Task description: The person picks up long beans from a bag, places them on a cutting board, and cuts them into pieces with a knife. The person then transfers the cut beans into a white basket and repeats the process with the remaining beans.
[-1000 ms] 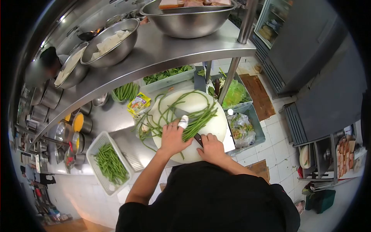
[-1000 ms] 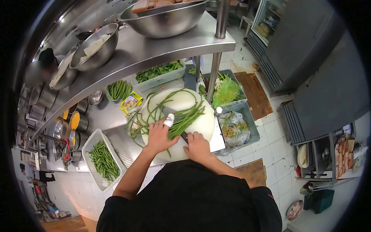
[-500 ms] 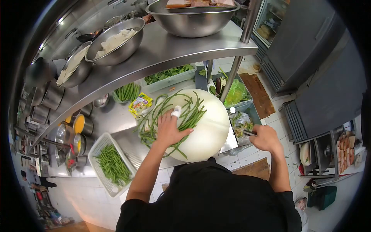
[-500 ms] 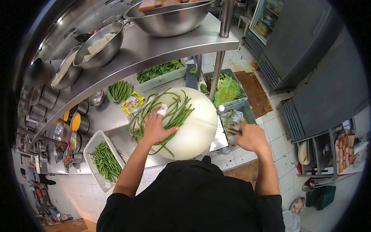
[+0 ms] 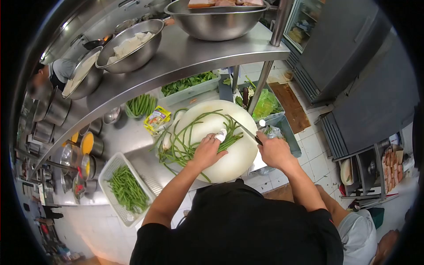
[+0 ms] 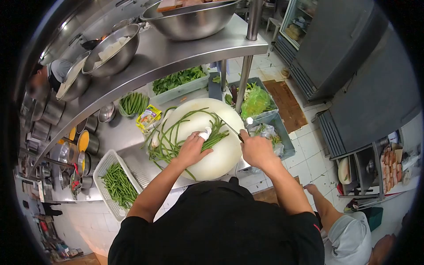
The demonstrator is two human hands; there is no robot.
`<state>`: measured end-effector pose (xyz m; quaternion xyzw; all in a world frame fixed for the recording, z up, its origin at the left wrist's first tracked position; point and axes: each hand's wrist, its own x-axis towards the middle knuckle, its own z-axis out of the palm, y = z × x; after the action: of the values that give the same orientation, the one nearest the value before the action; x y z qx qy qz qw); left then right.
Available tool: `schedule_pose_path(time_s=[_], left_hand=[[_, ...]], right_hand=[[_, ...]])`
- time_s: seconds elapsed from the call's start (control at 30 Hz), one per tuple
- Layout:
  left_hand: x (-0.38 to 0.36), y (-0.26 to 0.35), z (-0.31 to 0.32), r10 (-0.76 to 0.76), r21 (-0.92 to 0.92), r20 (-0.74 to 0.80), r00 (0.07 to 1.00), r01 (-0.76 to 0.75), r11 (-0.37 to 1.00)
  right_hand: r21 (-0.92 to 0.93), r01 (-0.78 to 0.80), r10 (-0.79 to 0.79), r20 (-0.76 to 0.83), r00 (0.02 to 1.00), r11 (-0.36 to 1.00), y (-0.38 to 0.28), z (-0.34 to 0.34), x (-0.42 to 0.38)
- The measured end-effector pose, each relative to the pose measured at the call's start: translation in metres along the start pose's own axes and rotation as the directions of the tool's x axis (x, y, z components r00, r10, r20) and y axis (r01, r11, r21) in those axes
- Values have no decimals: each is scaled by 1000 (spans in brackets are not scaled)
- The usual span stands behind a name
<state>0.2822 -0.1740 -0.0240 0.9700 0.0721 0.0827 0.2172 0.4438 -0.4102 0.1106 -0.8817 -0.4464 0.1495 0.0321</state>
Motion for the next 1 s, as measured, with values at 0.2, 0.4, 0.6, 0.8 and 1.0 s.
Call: schedule_pose_path(time_s=[0.2, 0.4, 0.6, 0.8, 1.0], left_hand=[[0, 21, -33, -26, 17, -194, 981, 30, 999], [-15, 14, -9, 386, 186, -153, 910, -357, 915], [-14, 26, 9, 386, 417, -97, 918, -315, 853], [-7, 30, 8, 504, 446, -103, 857, -413, 794], [0, 43, 14, 407, 563, 86, 909, -382, 733]], right_hand=[[85, -111, 119, -98, 988, 990, -3, -30, -37], [137, -120, 136, -113, 984, 983, 4, -8, -54], [221, -142, 170, -113, 979, 965, 12, 8, -68], [205, -141, 176, -164, 971, 968, 21, 17, -65], [172, -90, 129, -230, 965, 981, 29, 20, -31]])
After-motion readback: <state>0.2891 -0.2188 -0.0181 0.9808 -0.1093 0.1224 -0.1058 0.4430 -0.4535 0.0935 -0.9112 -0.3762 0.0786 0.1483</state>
